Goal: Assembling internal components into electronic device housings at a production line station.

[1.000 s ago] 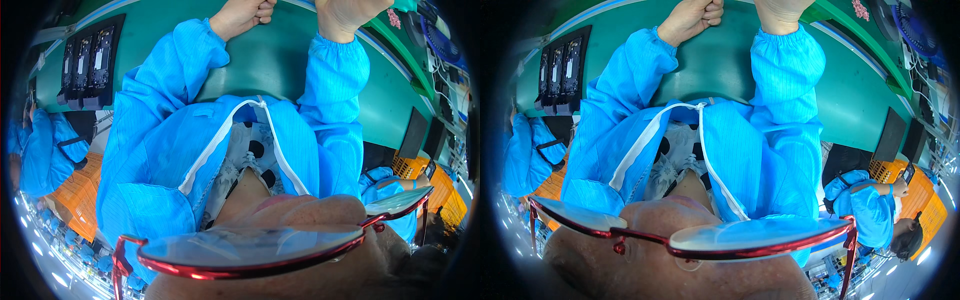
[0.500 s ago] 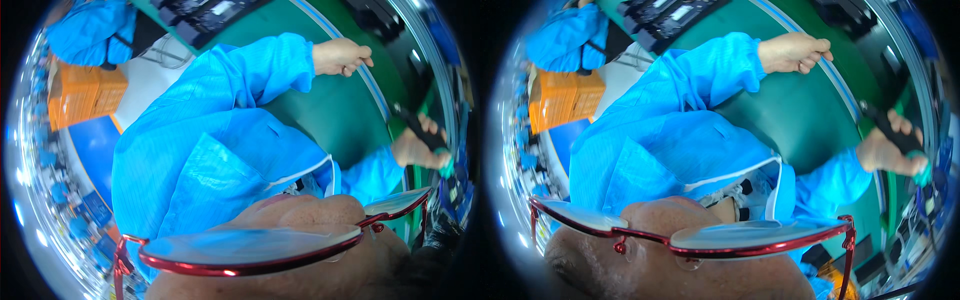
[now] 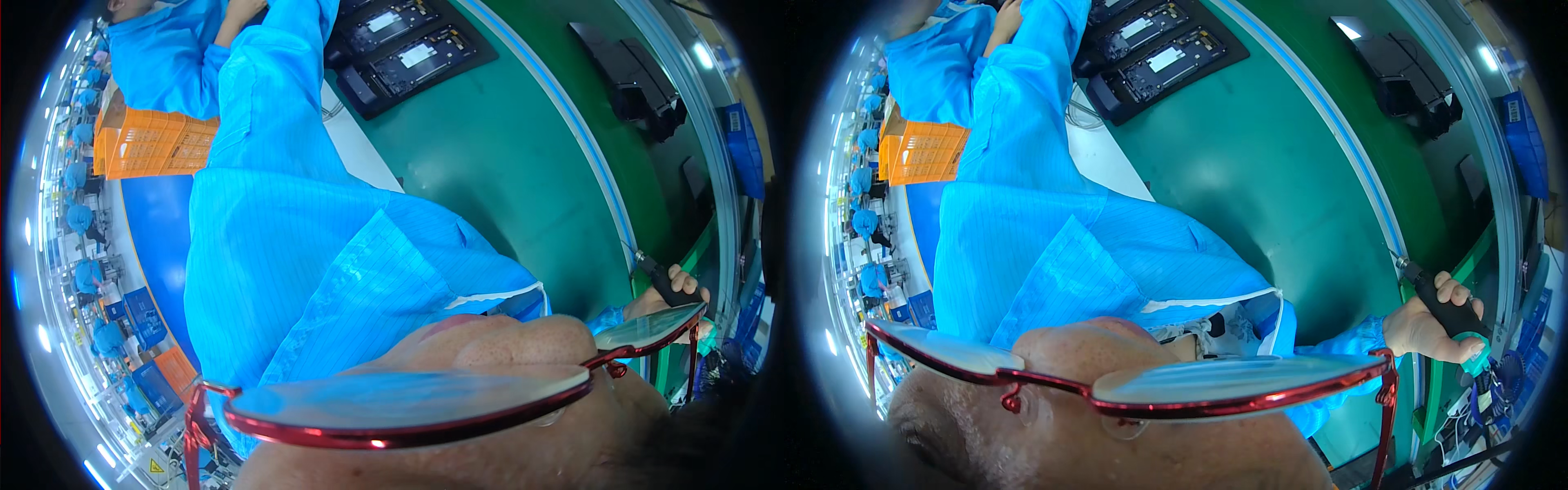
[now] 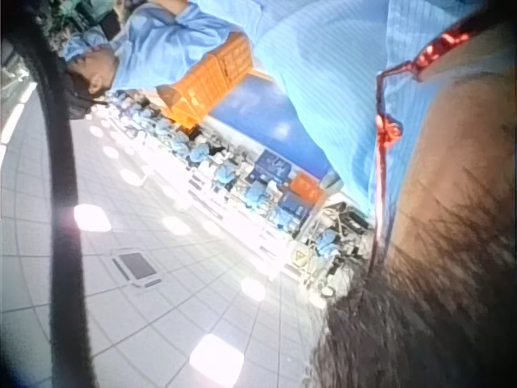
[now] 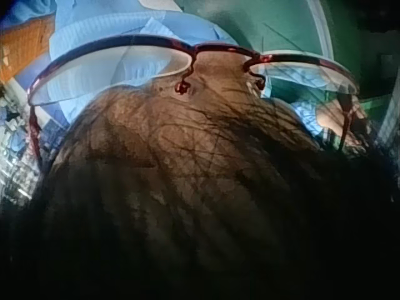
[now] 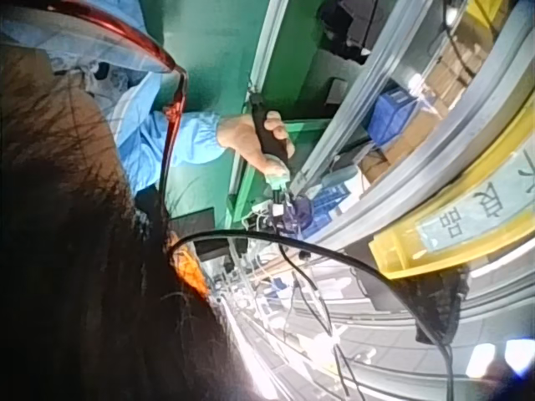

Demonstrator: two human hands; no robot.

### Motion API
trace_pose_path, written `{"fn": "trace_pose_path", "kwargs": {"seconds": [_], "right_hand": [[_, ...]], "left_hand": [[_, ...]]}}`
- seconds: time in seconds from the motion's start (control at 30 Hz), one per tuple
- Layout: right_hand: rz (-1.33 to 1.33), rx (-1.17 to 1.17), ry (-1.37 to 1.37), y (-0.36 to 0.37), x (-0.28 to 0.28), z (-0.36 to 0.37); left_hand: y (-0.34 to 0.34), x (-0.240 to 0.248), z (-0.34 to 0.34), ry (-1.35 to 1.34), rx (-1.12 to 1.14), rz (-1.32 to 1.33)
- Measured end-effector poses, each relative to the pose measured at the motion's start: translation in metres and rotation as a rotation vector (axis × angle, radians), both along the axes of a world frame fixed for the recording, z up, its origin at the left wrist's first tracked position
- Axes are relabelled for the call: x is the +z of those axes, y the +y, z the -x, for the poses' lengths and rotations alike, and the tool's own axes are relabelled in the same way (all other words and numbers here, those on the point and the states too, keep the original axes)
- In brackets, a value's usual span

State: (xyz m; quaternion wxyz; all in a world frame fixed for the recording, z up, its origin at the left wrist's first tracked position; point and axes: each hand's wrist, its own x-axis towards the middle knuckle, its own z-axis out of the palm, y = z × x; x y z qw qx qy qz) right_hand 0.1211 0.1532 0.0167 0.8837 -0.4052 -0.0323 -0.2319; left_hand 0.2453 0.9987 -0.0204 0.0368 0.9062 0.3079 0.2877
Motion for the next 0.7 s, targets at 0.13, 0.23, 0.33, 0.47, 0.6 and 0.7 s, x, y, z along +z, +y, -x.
{"fn": "trace_pose_path", "kwargs": {"seconds": [0.13, 0.23, 0.33, 0.47, 0.6, 0.7], "right_hand": [[0.088, -0.041, 0.026, -0.013, 0.003, 0.016], [0.111, -0.04, 0.042, -0.017, 0.003, 0.019], [0.121, -0.051, 0.046, -0.013, 0.005, 0.02], [0.069, 0.101, -0.003, -0.01, 0.004, 0.019], [-0.076, 0.226, -0.049, 0.024, 0.011, 0.005], [-0.046, 0.116, 0.005, 0.006, 0.016, 0.028]], "left_hand": [[-0.027, -0.054, -0.017, 0.195, -0.024, -0.007], [-0.033, -0.056, -0.008, 0.326, -0.097, 0.004], [-0.042, -0.058, -0.004, 0.463, -0.211, 0.001], [-0.051, -0.07, -0.004, 0.683, -0.437, -0.037], [-0.003, -0.035, 0.041, 0.798, -0.677, -0.155], [-0.148, -0.081, 0.004, 0.731, -1.024, 0.174]]}}
